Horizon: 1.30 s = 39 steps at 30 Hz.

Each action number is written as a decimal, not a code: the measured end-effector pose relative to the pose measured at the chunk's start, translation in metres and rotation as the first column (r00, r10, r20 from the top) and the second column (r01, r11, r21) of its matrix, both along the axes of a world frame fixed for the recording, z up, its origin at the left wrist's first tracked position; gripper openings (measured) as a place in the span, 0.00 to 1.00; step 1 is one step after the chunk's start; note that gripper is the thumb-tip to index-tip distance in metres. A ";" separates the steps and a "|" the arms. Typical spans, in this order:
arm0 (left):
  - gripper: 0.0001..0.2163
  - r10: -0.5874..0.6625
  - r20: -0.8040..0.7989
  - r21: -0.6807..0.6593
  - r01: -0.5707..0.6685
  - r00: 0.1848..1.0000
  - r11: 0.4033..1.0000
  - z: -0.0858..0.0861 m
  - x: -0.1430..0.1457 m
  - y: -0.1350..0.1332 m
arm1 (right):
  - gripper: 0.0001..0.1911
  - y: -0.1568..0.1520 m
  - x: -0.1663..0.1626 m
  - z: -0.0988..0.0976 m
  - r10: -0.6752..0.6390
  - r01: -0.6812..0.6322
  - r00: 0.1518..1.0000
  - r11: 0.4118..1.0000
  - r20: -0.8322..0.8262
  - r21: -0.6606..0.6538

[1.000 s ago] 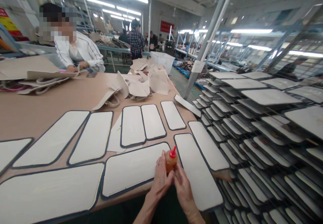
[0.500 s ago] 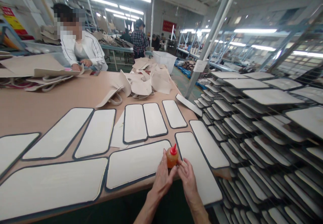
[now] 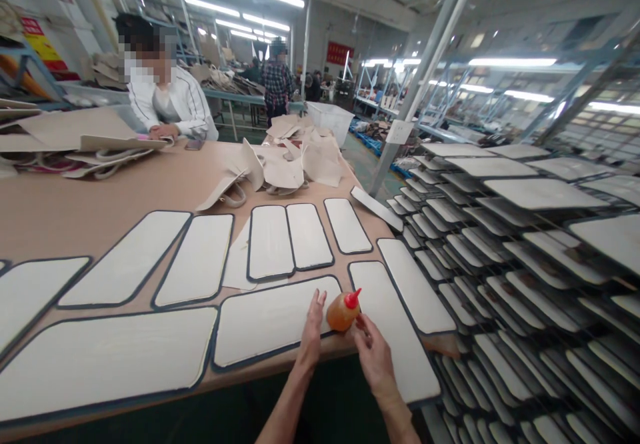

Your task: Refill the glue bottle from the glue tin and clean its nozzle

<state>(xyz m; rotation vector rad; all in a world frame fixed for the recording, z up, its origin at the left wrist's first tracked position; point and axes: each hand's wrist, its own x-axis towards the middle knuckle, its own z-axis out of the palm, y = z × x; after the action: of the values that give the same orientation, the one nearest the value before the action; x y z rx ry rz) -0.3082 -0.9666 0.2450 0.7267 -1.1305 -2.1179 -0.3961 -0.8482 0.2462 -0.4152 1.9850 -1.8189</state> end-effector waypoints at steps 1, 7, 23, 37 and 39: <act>0.29 0.010 -0.034 0.063 -0.008 0.999 0.998 0.000 0.001 -0.001 | 0.24 0.002 -0.003 0.003 -0.003 0.003 1.000 1.000 -0.017 0.012; 0.34 0.010 -0.283 0.357 0.095 0.959 0.929 0.000 0.008 -0.004 | 0.25 0.004 -0.008 0.003 -0.016 0.019 0.995 0.999 0.101 -0.032; 0.20 0.175 -0.354 0.581 0.069 0.919 0.811 -0.025 0.013 -0.008 | 0.25 0.020 -0.005 -0.004 -0.036 0.168 0.879 0.956 0.476 -0.239; 0.35 0.001 -0.528 0.499 0.309 0.849 0.810 0.041 0.062 0.016 | 0.18 -0.007 0.073 0.061 0.383 -0.114 0.738 0.882 0.556 -0.456; 0.36 0.021 -0.528 0.504 0.294 0.849 0.812 0.044 0.074 0.014 | 0.26 -0.011 0.079 0.063 0.437 -0.146 0.678 0.869 0.591 -0.473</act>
<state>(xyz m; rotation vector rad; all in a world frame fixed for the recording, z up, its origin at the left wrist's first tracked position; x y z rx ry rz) -0.2342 -0.9525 0.2890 0.2717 -0.2473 -2.5973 -0.3170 -0.8590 0.3097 -0.1222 0.9768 -1.7862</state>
